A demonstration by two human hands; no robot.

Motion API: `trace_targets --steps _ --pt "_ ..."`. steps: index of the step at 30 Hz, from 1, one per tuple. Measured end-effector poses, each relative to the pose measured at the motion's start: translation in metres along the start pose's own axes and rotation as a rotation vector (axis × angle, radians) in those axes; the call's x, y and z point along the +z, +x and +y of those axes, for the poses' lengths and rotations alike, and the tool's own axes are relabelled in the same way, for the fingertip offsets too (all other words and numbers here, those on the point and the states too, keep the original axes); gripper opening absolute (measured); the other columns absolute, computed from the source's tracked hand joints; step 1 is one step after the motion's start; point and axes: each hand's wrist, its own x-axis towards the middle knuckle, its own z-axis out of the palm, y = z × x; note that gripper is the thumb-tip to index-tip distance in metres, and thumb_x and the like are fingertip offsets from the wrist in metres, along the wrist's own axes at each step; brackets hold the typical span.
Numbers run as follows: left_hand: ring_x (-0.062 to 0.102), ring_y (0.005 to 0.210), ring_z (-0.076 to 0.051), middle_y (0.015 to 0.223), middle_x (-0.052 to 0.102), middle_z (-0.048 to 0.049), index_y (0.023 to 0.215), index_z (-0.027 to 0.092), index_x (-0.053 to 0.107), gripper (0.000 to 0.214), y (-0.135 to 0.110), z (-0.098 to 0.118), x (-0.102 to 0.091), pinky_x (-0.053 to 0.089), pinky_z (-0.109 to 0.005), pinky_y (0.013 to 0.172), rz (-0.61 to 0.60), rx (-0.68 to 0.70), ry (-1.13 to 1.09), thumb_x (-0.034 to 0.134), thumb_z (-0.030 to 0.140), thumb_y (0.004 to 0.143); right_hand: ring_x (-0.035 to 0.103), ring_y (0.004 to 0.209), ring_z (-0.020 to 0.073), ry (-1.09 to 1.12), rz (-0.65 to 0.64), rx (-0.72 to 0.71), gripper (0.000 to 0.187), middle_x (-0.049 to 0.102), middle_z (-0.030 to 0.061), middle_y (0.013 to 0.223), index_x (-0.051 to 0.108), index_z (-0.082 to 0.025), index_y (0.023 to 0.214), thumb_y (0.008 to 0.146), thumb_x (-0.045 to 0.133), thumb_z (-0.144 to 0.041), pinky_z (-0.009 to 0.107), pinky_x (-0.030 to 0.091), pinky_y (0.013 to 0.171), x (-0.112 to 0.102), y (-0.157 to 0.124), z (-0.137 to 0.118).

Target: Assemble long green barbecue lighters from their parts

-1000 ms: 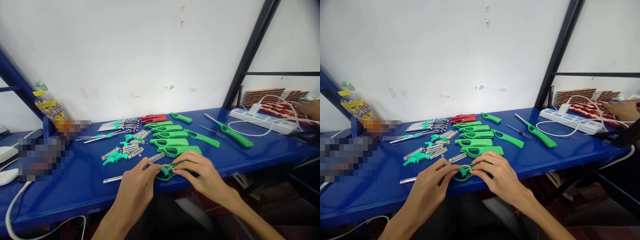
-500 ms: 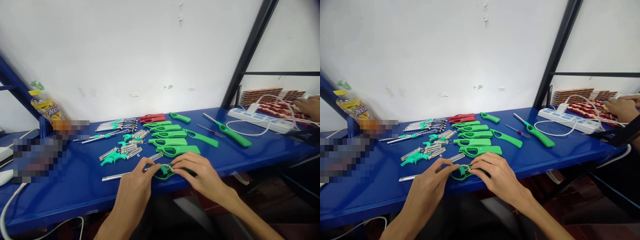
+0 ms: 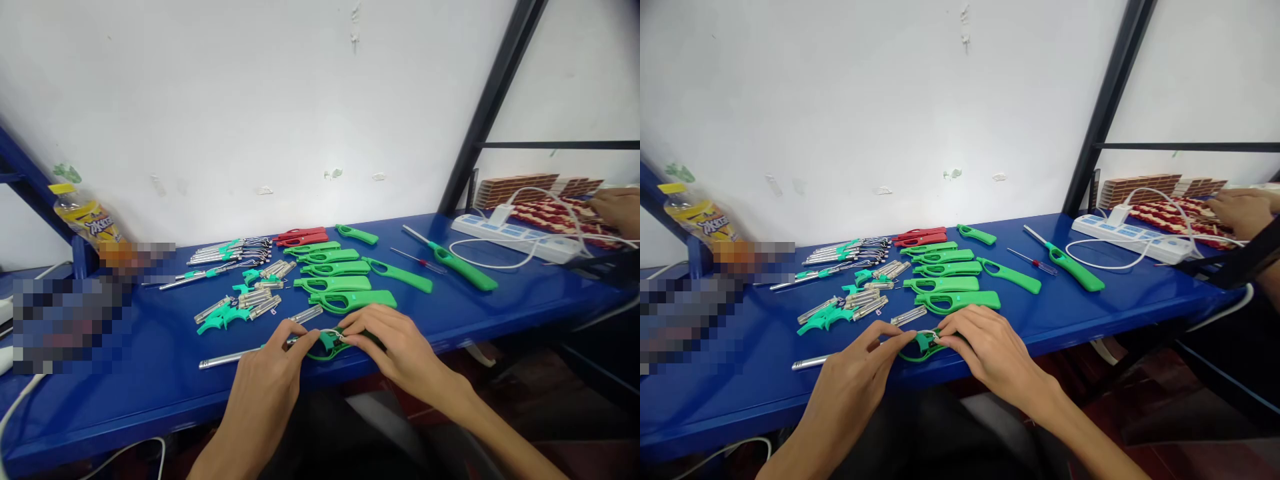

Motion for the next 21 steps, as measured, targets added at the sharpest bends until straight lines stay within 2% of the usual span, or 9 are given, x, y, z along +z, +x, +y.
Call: trace_targets --steps 7,11,14,21 --pt "0.07 0.057 -0.011 0.103 0.073 -0.0023 0.122 0.025 0.071 0.049 -0.001 0.001 -0.001 0.04 -0.021 0.039 -0.034 0.028 0.02 0.036 0.0 0.099 0.073 0.101 0.0203 0.018 -0.008 0.006 0.007 0.08 0.0013 0.108 0.069 -0.023 0.103 0.106 0.063 -0.024 0.036 0.053 0.091 -0.003 -0.001 0.0" --pt "0.07 0.057 -0.014 0.107 0.07 -0.0057 0.119 0.021 0.07 0.036 0.002 0.01 -0.004 0.044 -0.025 0.041 -0.029 0.004 -0.008 0.035 0.021 0.111 0.074 0.103 0.0201 0.042 -0.021 -0.011 0.007 0.08 0.0012 0.111 0.071 -0.024 0.103 0.105 0.065 -0.024 0.036 0.053 0.094 -0.004 -0.001 0.002" --pt "0.072 0.06 -0.015 0.109 0.069 -0.0063 0.117 0.021 0.068 0.039 0.004 0.017 -0.008 0.048 -0.027 0.045 -0.034 -0.015 -0.02 0.034 0.037 0.114 0.074 0.103 0.0208 0.041 -0.017 -0.009 0.005 0.08 0.0019 0.111 0.072 -0.024 0.103 0.104 0.067 -0.024 0.037 0.054 0.094 -0.005 0.0 0.002" --pt "0.073 0.059 -0.016 0.106 0.068 -0.0049 0.119 0.023 0.067 0.04 0.002 0.017 -0.006 0.05 -0.028 0.044 -0.039 -0.021 -0.014 0.03 0.036 0.115 0.074 0.1 0.0224 0.016 -0.012 -0.016 0.012 0.081 0.0034 0.107 0.074 -0.024 0.102 0.106 0.063 -0.025 0.038 0.055 0.091 -0.005 0.002 -0.001"
